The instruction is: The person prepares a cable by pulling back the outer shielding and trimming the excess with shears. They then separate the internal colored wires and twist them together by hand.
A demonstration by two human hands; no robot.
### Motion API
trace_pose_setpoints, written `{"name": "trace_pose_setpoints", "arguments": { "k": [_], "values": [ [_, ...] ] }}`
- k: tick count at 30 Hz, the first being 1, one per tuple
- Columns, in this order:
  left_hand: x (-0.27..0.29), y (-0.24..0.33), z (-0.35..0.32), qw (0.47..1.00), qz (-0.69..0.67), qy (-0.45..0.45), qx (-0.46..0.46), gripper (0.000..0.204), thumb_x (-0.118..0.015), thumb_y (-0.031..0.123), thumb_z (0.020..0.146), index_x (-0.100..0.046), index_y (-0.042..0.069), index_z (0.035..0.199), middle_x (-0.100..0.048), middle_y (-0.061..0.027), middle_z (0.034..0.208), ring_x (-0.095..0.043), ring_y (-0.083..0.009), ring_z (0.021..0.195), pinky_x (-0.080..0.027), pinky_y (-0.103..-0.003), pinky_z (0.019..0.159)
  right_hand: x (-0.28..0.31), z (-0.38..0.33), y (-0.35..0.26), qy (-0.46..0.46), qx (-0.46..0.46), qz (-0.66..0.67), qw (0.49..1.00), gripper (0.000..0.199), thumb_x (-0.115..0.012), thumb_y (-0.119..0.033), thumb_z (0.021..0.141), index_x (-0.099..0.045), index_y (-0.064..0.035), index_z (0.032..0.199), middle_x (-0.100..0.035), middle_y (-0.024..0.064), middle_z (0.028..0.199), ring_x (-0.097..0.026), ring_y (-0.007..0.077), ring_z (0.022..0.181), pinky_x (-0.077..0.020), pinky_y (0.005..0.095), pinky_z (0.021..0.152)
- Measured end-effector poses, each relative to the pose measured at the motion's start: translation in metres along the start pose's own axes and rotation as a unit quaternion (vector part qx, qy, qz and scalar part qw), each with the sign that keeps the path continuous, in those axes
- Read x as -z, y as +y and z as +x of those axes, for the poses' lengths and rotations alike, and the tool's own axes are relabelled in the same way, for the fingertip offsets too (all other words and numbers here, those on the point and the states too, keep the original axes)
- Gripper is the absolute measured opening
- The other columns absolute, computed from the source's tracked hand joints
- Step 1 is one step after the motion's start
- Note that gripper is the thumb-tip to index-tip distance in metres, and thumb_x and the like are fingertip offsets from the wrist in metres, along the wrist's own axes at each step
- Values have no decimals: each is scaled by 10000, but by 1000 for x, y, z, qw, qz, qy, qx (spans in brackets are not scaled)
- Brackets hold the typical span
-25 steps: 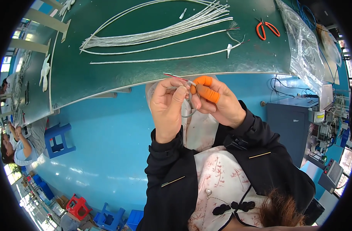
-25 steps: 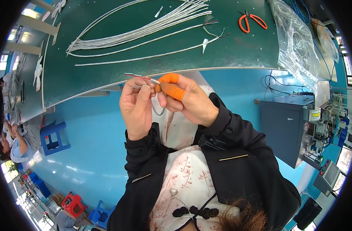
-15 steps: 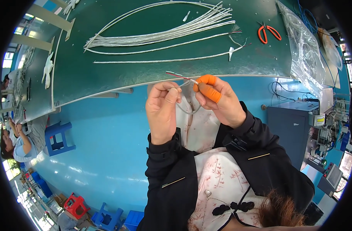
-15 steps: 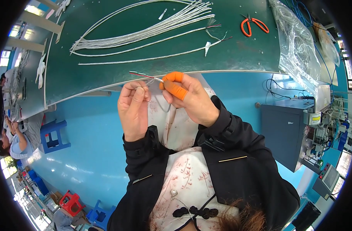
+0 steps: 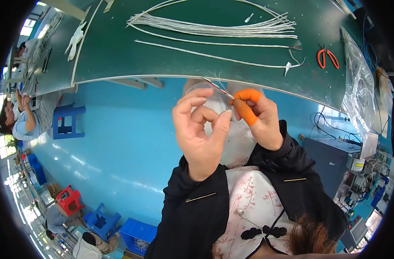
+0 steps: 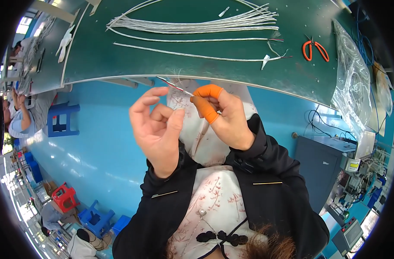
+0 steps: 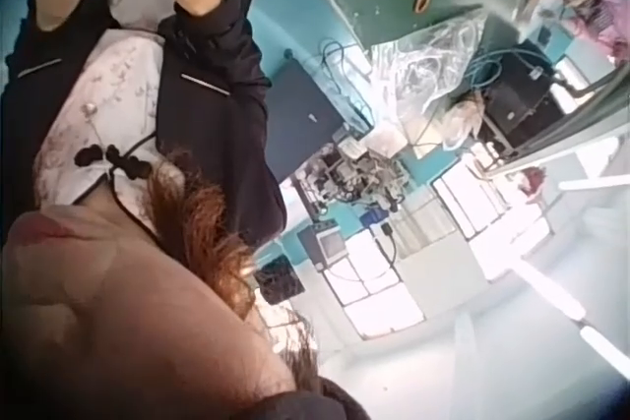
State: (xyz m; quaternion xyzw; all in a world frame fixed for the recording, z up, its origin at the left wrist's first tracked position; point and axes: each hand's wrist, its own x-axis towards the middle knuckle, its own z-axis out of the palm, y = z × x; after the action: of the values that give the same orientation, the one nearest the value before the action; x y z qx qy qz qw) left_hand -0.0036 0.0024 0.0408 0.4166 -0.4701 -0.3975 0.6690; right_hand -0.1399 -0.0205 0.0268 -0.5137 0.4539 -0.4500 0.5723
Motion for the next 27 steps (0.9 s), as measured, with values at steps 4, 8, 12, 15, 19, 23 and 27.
{"name": "trace_pose_setpoints", "arguments": {
  "k": [4, 8, 12, 15, 19, 23, 27],
  "values": [
    [-3, -4, -2, 990, -90, 43, 103, 413, -595, -102, 781, -397, 29, 1119, -503, -197, 1187, -544, -88, 614, -443, -201, 580, -4, -1, 2, -25, 7, -9, 1000, 116, -518, -26, 900, -553, 32, 994, -570, 32, 771, -500, 75, 666, -395, 204, 589],
    [1, -2, 5, 976, -161, 25, 145, 403, -567, -84, 813, -381, 18, 1156, -541, -195, 1150, -562, -97, 633, -461, -213, 587, -6, -1, 2, -40, -3, 9, 999, 129, -526, -23, 895, -552, 31, 1009, -577, 33, 775, -508, 74, 673, -400, 207, 585],
    [5, -8, 7, 975, -152, -40, 157, 375, -554, -63, 835, -405, -8, 1174, -593, -173, 1083, -582, -106, 660, -478, -230, 614, -7, -1, 3, -38, 4, 44, 998, 140, -530, -38, 896, -551, 28, 1017, -578, 33, 776, -509, 71, 673, -393, 198, 581],
    [7, -13, 7, 987, -71, -76, 120, 331, -553, -52, 843, -451, -33, 1156, -626, -152, 1027, -592, -108, 675, -483, -235, 633, 0, 0, -3, -62, -52, 31, 996, 153, -529, -59, 898, -551, 29, 1021, -577, 35, 777, -511, 70, 677, -381, 188, 579],
    [12, -14, 10, 992, 5, -66, 110, 191, -581, -50, 827, -570, -40, 1017, -651, -114, 965, -593, -108, 672, -481, -240, 643, -1, 4, 1, -85, -48, 55, 994, 161, -521, -77, 903, -555, 24, 1023, -566, 28, 753, -505, 69, 659, -370, 183, 575],
    [20, -23, 15, 989, 119, -82, 10, 85, -606, -37, 814, -620, -28, 897, -659, -95, 894, -584, -118, 657, -464, -233, 614, -1, 6, 2, -96, -43, 58, 993, 155, -515, -107, 910, -565, 11, 996, -535, 12, 705, -454, 48, 598, -327, 172, 539],
    [20, -20, 18, 984, 131, -100, 67, 74, -620, -28, 805, -631, -14, 878, -649, -90, 845, -574, -134, 643, -450, -234, 596, 5, 8, -6, -107, -154, 148, 971, 160, -505, -141, 919, -572, -2, 960, -505, 0, 662, -387, 30, 548, -269, 166, 503]
  ]
}}
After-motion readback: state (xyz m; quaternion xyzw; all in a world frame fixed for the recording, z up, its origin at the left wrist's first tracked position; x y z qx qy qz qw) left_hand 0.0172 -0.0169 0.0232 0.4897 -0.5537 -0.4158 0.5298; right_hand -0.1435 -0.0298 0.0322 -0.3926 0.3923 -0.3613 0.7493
